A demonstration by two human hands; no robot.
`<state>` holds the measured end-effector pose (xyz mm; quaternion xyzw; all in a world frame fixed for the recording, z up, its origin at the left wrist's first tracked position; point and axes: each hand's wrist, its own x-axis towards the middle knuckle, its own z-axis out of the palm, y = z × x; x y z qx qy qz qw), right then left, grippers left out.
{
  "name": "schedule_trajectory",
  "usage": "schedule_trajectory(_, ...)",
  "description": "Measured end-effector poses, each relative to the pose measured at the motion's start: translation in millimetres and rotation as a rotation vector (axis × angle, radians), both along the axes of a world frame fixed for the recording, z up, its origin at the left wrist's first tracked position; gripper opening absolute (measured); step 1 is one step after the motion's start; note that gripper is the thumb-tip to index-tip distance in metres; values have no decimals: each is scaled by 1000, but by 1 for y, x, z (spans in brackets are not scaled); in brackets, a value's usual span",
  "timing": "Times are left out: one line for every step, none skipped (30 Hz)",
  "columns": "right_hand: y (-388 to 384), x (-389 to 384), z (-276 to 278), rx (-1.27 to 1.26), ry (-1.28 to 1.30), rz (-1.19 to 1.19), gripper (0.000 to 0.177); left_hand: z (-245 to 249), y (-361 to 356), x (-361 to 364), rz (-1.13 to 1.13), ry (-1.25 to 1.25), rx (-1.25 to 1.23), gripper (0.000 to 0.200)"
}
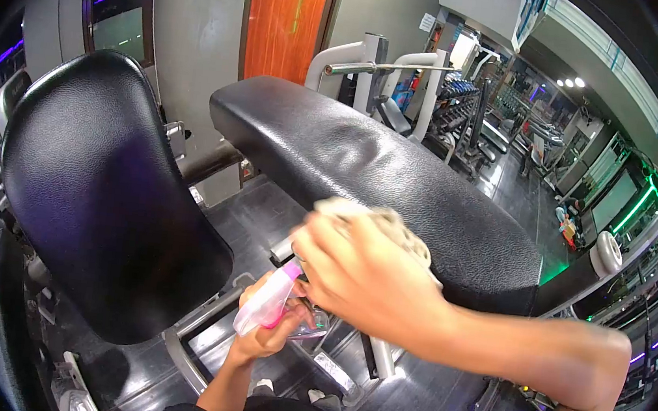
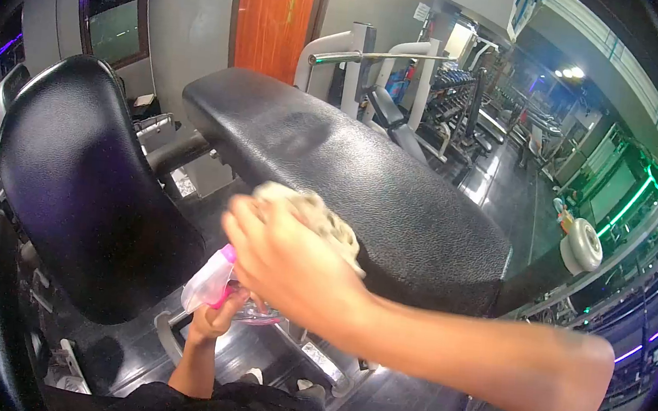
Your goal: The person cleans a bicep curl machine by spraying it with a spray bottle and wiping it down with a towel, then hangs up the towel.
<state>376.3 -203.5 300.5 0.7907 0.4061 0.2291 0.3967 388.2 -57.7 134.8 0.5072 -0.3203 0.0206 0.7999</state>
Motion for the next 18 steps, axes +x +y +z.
schedule_trajectory(14,21,0,15,-72,68,26,-5,5,-1,10,21,25,23)
schedule_trajectory(28,46,-3,2,-140,84,21,-11,8,-2,27,27,-9,23)
schedule_trajectory(44,66,0,-22,-47,-57,16,-15,11,-3,30,28,-5,23)
schedule_trajectory(52,89,-3,105,43,15,12,-18,14,-5,21,66,-58,23)
schedule_trajectory(61,106,-6,63,-16,144,11,-20,17,-7,12,101,-112,23)
schedule_trajectory(69,116,-6,68,-16,170,12,-22,22,-8,17,100,-110,23)
schedule_trajectory(70,123,-7,71,-15,171,12,-23,26,-9,28,109,-100,23)
schedule_trajectory(72,126,-5,96,-27,149,13,-25,29,-10,38,118,-91,23)
schedule_trajectory(74,126,-4,119,-37,125,14,-26,32,-9,37,122,-92,23)
schedule_trajectory(68,121,-5,79,-48,67,17,-28,35,-10,30,128,-84,23)
schedule_trajectory(62,114,-4,75,-39,71,17,-30,36,-12,26,135,-76,23)
schedule_trajectory(56,107,-4,117,-35,11,19,-29,37,-13,32,142,-78,23)
schedule_trajectory(51,98,-5,161,-31,-49,21,-27,38,-14,41,160,-55,23)
schedule_trajectory(47,88,-8,163,-27,-45,21,-25,39,-15,46,175,-31,24)
schedule_trajectory(44,75,-10,185,-30,-118,23,-26,39,-16,47,175,-31,24)
schedule_trajectory(41,63,-11,208,-32,-194,26,-28,38,-16,12,162,-43,24)
schedule_trajectory(40,49,-6,209,-34,-199,26,-29,38,-16,-26,146,-53,24)
schedule_trajectory(40,34,2,112,55,-329,30,-32,39,-16,-39,134,-34,24)
